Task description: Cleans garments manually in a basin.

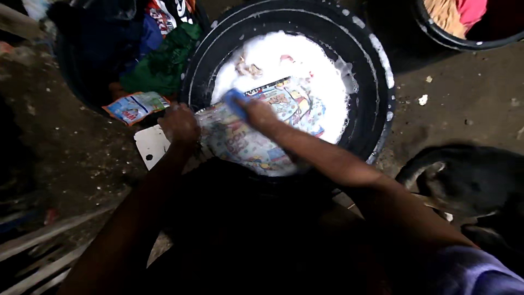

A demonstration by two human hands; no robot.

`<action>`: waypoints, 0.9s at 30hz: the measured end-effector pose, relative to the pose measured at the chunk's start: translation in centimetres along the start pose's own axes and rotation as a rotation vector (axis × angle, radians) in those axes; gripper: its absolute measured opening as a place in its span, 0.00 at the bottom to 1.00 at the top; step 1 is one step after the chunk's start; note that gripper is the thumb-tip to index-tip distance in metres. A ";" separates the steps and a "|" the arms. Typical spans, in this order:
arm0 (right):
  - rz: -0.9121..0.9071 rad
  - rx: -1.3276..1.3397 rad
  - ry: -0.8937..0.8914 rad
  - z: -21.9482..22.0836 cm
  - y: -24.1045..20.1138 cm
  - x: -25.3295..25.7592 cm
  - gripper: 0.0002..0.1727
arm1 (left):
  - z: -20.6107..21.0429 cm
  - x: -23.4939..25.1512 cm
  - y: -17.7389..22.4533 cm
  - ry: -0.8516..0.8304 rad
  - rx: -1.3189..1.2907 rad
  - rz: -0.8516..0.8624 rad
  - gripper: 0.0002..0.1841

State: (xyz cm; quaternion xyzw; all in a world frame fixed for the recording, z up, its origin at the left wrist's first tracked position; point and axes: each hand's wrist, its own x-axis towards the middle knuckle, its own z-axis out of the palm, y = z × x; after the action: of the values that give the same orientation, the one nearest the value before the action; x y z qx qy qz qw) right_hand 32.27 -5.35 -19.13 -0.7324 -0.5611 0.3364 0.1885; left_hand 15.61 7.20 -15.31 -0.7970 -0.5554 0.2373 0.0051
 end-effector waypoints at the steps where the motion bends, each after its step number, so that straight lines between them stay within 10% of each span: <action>1: 0.150 -0.019 0.032 -1.2 3.4 -0.6 0.34 | 0.1 -0.1 0.0 -0.003 0.008 -0.001 0.22; 4: 0.545 -0.049 0.137 -4.4 13.0 -2.3 0.33 | 0.0 0.2 0.0 0.001 0.020 -0.009 0.22; 7: 0.643 -0.053 0.173 -5.5 12.4 -1.6 0.28 | -0.1 0.1 0.2 0.001 -0.003 -0.036 0.20; 14: -0.172 0.016 -0.061 1.6 -5.0 -0.3 0.36 | -0.4 0.0 0.1 -0.019 0.006 -0.035 0.21; 22: 0.645 -0.049 0.178 -5.4 12.7 -0.8 0.31 | -0.4 -0.3 0.2 -0.020 0.021 -0.027 0.23; 27: -0.060 0.003 0.172 1.8 -2.6 -2.9 0.31 | 0.0 0.0 -0.2 -0.033 -0.017 -0.024 0.25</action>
State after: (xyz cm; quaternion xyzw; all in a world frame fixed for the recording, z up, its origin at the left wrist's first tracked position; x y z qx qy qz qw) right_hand 28.77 -7.49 -17.91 -0.7412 -0.5640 0.2671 0.2471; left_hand 15.47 7.28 -15.25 -0.7862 -0.5670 0.2456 -0.0079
